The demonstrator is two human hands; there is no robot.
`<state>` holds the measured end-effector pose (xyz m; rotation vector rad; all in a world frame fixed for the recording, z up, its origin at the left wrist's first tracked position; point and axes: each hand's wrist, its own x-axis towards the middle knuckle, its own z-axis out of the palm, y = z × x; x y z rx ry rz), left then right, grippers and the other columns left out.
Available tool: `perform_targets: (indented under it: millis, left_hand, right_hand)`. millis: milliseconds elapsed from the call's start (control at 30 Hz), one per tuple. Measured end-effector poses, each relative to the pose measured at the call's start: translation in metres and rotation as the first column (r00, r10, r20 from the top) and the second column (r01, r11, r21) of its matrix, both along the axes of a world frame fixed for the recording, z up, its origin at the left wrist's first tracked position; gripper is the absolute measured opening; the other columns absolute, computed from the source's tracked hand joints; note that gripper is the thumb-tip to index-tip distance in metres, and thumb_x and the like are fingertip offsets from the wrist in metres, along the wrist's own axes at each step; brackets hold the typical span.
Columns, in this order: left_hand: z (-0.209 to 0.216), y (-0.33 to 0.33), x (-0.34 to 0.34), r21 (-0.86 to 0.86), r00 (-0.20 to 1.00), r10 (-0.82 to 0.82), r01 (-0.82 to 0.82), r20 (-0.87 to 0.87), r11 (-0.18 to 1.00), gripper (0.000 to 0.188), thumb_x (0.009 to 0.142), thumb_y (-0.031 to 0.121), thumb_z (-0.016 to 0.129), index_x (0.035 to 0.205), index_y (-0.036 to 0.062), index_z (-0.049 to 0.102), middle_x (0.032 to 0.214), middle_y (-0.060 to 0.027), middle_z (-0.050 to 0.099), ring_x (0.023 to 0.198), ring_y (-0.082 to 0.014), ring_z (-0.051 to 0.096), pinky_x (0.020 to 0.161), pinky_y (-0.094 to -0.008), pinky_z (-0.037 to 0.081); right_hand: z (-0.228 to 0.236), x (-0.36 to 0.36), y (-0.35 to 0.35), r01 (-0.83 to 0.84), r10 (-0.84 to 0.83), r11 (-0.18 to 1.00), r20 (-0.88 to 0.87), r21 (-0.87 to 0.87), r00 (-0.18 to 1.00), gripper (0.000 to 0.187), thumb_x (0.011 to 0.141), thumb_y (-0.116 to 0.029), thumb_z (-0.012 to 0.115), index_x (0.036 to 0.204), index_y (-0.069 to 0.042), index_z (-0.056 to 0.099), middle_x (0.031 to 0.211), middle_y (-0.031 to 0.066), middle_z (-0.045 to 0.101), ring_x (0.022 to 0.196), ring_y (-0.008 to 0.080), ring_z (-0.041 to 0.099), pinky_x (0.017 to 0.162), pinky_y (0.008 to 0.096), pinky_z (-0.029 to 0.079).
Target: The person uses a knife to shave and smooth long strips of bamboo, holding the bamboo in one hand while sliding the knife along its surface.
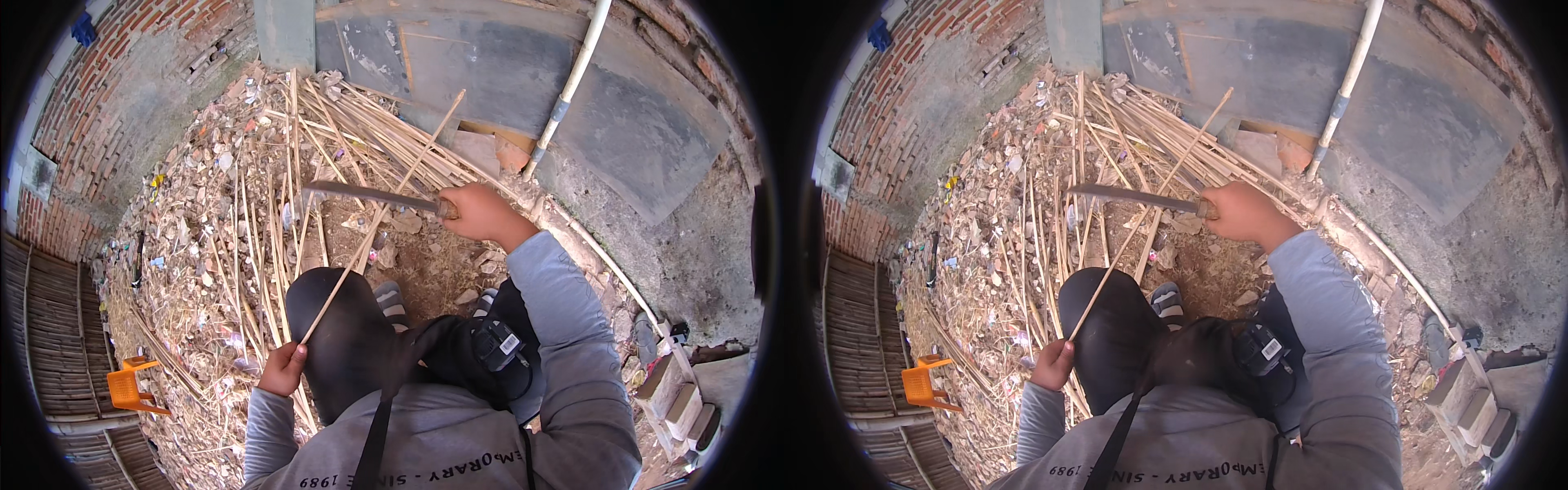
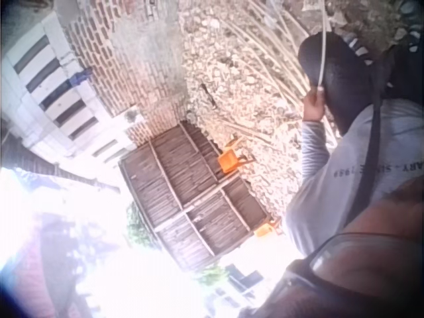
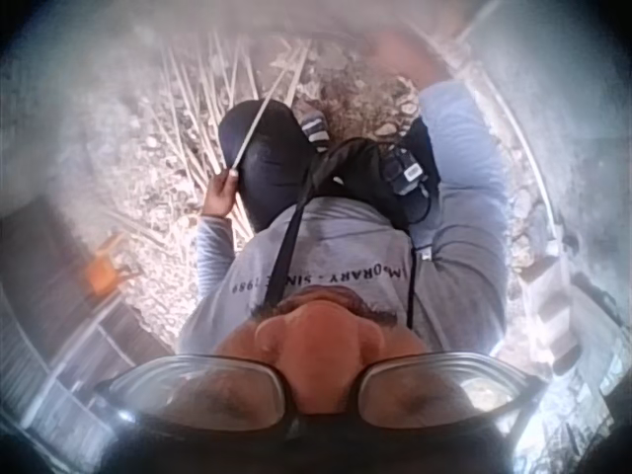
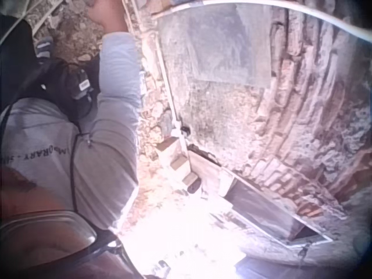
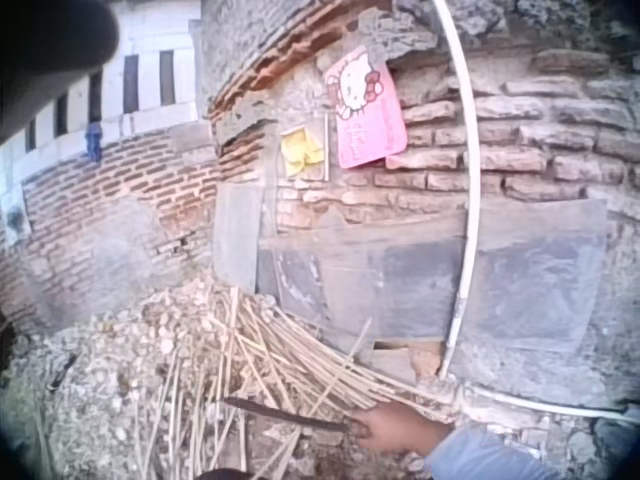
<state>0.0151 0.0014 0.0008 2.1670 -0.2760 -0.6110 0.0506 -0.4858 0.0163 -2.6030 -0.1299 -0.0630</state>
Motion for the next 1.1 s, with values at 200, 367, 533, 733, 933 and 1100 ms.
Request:
perform_targets:
  millis: [200,367,533,733,933,1100]
  left_hand:
    - [0.001,0.006,0.009,-0.029,0.955,0.094,-0.106,-0.281,0.994,0.055,0.102,0.053,0.054,0.083,0.0022,0.061,0.065,0.0023,0.051,0.06,-0.007,0.045,0.055,-0.027,0.037]
    - [-0.001,0.006,0.002,0.009,0.996,0.05,-0.049,-0.07,0.999,0.055,0.103,0.05,0.053,0.078,0.0014,0.059,0.064,0.0021,0.05,0.061,-0.0077,0.043,0.055,-0.0282,0.036]
    - [-0.002,-0.006,-0.005,0.013,0.998,0.044,-0.045,0.052,0.999,0.052,0.104,0.043,0.056,0.073,0.0011,0.055,0.06,0.0003,0.048,0.06,-0.008,0.04,0.052,-0.0317,0.035]
    - [-0.003,-0.009,-0.007,0.14,0.975,-0.001,-0.031,0.224,0.99,0.053,0.102,0.042,0.057,0.069,0.0011,0.052,0.054,-0.0123,0.048,0.051,-0.0222,0.046,0.05,-0.04,0.036]
    - [0.006,-0.02,-0.017,0.298,0.935,-0.059,-0.052,0.349,0.953,0.049,0.1,0.041,0.057,0.071,0.0018,0.051,0.058,-0.0237,0.053,0.056,-0.0449,0.056,0.052,-0.0502,0.041]
    - [0.003,-0.026,-0.021,0.37,0.875,-0.106,-0.087,0.472,0.925,0.045,0.099,0.038,0.059,0.072,0.0028,0.049,0.06,-0.0241,0.055,0.058,-0.0466,0.058,0.054,-0.0533,0.044]
  right_hand:
    - [0.001,0.002,-0.003,-0.003,0.016,0.994,0.12,-0.11,0.993,0.039,0.08,-0.043,0.078,0.094,-0.007,0.067,0.077,0.0182,0.066,0.077,0.0408,0.066,0.069,0.0506,0.05]
    - [0.011,0.0,0.016,0.043,-0.03,0.988,0.092,-0.149,0.995,0.039,0.08,-0.043,0.078,0.091,-0.007,0.068,0.077,0.018,0.066,0.078,0.0409,0.066,0.07,0.0507,0.051]
    - [-0.004,0.006,0.01,-0.098,0.098,0.993,-0.016,-0.065,0.995,0.034,0.078,-0.035,0.077,0.094,-0.007,0.068,0.08,0.0194,0.067,0.08,0.0415,0.066,0.072,0.0505,0.051]
    - [-0.017,0.012,-0.005,0.088,-0.089,0.994,0.01,0.068,0.996,0.03,0.073,-0.022,0.073,0.1,-0.01,0.071,0.085,0.0188,0.069,0.087,0.0399,0.067,0.076,0.0495,0.053]
    - [0.005,0.001,0.02,-0.1,0.096,0.99,-0.041,-0.103,0.995,0.032,0.077,-0.03,0.078,0.094,-0.004,0.068,0.083,0.0205,0.068,0.082,0.0411,0.066,0.074,0.0493,0.052]
    - [-0.022,0.011,-0.013,0.021,-0.011,0.996,-0.11,0.087,0.994,0.028,0.075,-0.024,0.074,0.1,-0.011,0.071,0.088,0.0179,0.07,0.088,0.039,0.068,0.076,0.0487,0.053]
